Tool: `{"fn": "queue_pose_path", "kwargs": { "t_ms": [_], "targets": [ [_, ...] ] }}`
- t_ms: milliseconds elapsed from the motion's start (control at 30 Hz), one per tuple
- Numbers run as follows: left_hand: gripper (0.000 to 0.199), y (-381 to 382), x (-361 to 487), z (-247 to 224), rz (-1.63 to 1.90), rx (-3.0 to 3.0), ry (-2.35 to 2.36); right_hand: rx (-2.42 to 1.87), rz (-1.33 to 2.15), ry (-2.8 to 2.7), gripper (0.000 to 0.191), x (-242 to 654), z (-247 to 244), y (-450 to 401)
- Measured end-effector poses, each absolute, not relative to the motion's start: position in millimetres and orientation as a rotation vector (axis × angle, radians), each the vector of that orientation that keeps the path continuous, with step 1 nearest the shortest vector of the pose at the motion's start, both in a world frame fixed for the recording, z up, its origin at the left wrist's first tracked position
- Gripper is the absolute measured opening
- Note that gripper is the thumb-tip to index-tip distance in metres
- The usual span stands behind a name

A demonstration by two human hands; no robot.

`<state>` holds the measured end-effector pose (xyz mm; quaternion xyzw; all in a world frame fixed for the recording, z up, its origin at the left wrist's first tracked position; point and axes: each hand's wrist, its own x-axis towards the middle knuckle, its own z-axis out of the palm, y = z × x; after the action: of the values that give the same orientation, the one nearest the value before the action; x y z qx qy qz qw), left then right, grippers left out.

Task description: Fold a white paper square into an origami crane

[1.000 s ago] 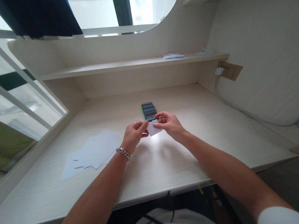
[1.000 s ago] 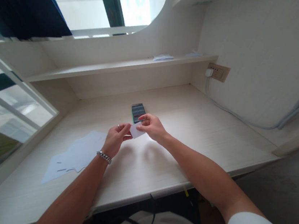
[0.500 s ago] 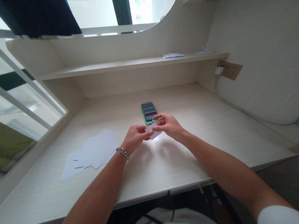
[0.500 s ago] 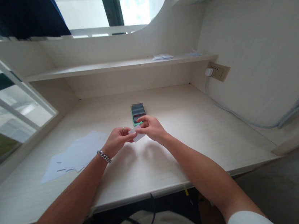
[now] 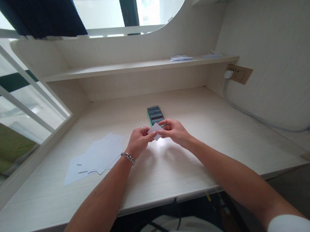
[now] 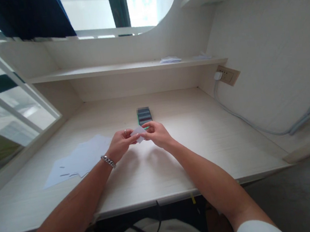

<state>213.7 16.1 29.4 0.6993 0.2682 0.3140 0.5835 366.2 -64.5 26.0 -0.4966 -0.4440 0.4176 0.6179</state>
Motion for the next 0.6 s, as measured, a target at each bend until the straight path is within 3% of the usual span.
{"fn": "queue_pose_path", "kwargs": {
  "t_ms": [600],
  "targets": [
    [0.035, 12.8, 218.5, 27.3, 0.916, 1.506, 0.663, -1.168, 0.898, -0.999, 0.045, 366.8, 26.7, -62.2]
  ]
}}
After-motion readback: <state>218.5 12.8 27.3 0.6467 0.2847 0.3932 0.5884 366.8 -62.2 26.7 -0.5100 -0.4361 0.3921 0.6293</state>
